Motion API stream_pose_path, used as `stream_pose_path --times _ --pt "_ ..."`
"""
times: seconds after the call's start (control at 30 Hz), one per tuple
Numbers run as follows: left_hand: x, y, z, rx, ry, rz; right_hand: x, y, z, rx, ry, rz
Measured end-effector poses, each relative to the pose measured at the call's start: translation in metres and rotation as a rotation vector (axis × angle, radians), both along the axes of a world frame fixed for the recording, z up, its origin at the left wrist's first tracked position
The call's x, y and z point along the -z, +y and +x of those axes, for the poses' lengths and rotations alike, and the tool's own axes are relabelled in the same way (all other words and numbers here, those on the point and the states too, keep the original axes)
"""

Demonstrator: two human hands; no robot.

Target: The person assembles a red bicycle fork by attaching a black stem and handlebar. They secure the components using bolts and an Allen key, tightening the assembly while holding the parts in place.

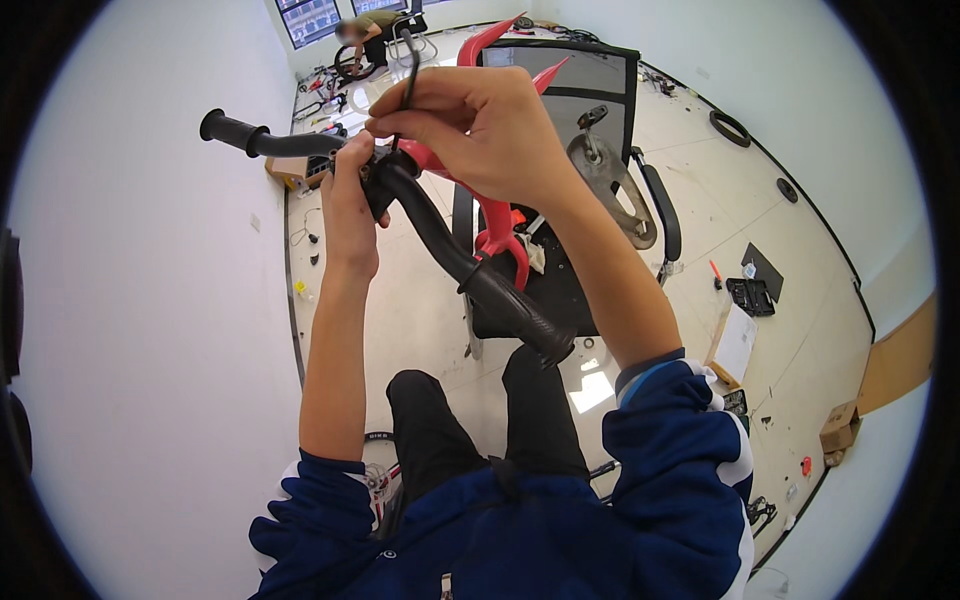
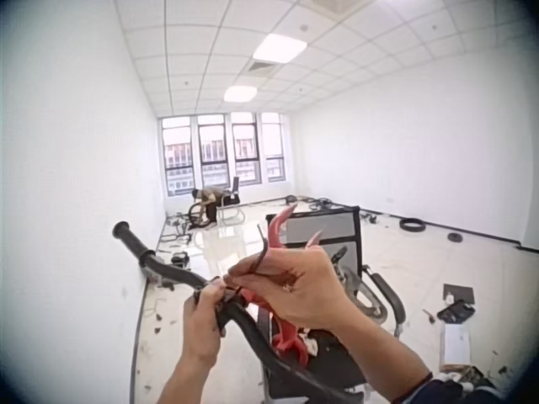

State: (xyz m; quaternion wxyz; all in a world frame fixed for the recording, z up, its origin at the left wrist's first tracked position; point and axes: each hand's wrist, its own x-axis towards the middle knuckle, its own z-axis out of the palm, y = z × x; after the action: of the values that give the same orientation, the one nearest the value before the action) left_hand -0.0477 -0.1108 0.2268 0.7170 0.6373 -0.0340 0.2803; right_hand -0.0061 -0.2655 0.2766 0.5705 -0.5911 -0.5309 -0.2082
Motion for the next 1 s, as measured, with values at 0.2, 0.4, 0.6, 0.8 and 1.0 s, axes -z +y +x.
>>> stream_pose_path --times 0.2,0.4,0.6,0.8,1.0 --pt "0.001 0.002 -0.002 0.009 -0.002 0.015 0.002 0.009 -0.005 0.094 0.058 0.064" --pt "0.002 -0.002 -0.005 -0.021 0.003 0.019 -0.009 0.005 0.007 -0.088 0.174 0.172" --pt "0.006 0.001 -0.005 0.084 -0.028 -0.158 -0.015 0.02 0.014 -0.156 0.162 0.16" --pt "0.009 -0.001 -0.003 -0.066 -0.047 -0.005 -0.01 0.031 0.024 -0.19 0.178 0.122" --pt "0.01 0.006 -0.006 0.063 -0.056 -0.121 -0.009 0.031 0.026 -0.198 0.17 0.147"
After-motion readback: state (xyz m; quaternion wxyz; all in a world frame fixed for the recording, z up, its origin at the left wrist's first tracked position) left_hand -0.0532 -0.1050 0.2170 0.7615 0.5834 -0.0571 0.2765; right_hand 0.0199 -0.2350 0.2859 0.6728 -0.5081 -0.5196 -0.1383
